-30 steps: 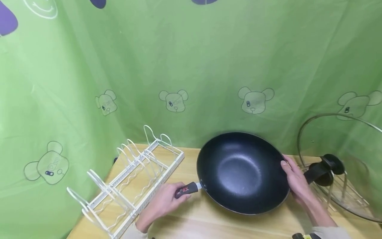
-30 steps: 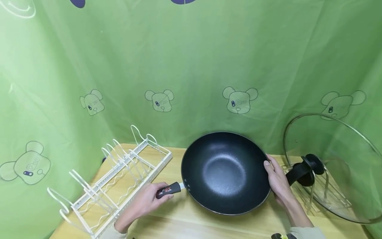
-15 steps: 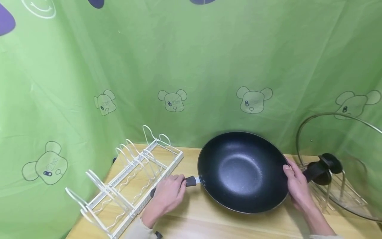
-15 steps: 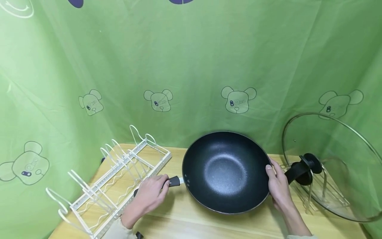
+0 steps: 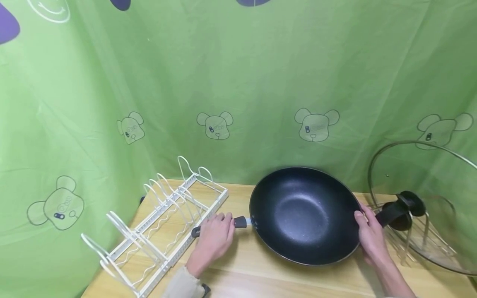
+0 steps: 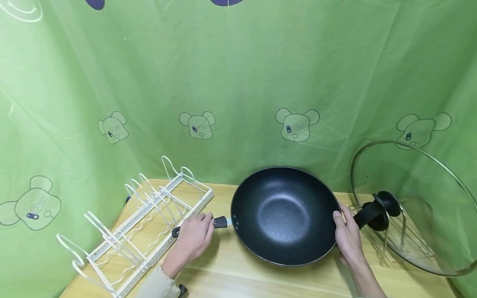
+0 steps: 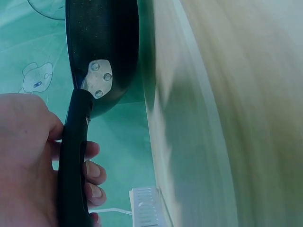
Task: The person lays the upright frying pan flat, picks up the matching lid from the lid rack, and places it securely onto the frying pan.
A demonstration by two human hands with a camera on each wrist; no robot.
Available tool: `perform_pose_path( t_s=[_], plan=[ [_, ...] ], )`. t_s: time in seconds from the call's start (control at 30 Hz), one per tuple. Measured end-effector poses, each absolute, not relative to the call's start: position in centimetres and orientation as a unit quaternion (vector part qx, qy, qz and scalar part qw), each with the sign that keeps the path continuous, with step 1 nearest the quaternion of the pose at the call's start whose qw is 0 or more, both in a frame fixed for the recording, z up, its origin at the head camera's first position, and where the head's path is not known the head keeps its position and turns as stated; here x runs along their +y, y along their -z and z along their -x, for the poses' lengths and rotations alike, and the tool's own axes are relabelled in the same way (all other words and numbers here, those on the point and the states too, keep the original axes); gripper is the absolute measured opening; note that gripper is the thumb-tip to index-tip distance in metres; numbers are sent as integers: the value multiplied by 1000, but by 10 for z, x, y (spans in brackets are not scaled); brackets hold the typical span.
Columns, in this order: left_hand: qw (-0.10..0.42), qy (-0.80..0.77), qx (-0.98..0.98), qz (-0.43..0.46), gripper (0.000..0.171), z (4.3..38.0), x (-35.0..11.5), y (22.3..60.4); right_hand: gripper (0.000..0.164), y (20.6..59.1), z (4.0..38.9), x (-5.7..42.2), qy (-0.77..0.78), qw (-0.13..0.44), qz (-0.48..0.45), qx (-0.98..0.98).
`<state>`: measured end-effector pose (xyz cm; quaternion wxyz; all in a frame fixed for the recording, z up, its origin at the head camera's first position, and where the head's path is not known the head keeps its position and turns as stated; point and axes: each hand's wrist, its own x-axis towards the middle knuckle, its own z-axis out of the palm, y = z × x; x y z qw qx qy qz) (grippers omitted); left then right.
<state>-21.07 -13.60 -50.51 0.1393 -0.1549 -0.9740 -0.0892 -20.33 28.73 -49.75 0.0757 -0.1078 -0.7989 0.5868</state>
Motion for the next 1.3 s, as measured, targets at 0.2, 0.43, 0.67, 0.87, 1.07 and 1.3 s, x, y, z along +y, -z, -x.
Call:
perform_pose_path(
  t_s=[0.2, 0.43, 0.67, 0.87, 1.07, 1.3],
  plan=[
    [134, 86, -977, 145, 31, 217, -134, 507, 60, 503, 205, 286, -595, 65, 107, -794],
    [132, 97, -977, 137, 28, 223, -134, 504, 60, 506, 210, 286, -609, 61, 100, -785],
    [145, 90, -977, 128, 30, 228, -135, 495, 63, 506, 214, 285, -646, 25, 101, -756],
    [156, 99, -975, 120, 27, 233, -136, 490, 65, 507, 215, 286, -690, 8, 105, -716],
    [158, 100, -976, 116, 27, 237, -135, 489, 66, 509, 215, 287, -683, -11, 119, -721],
    [163, 87, -975, 122, 27, 235, -130, 490, 60, 513, 207, 298, -707, -42, 124, -695]
  ],
)
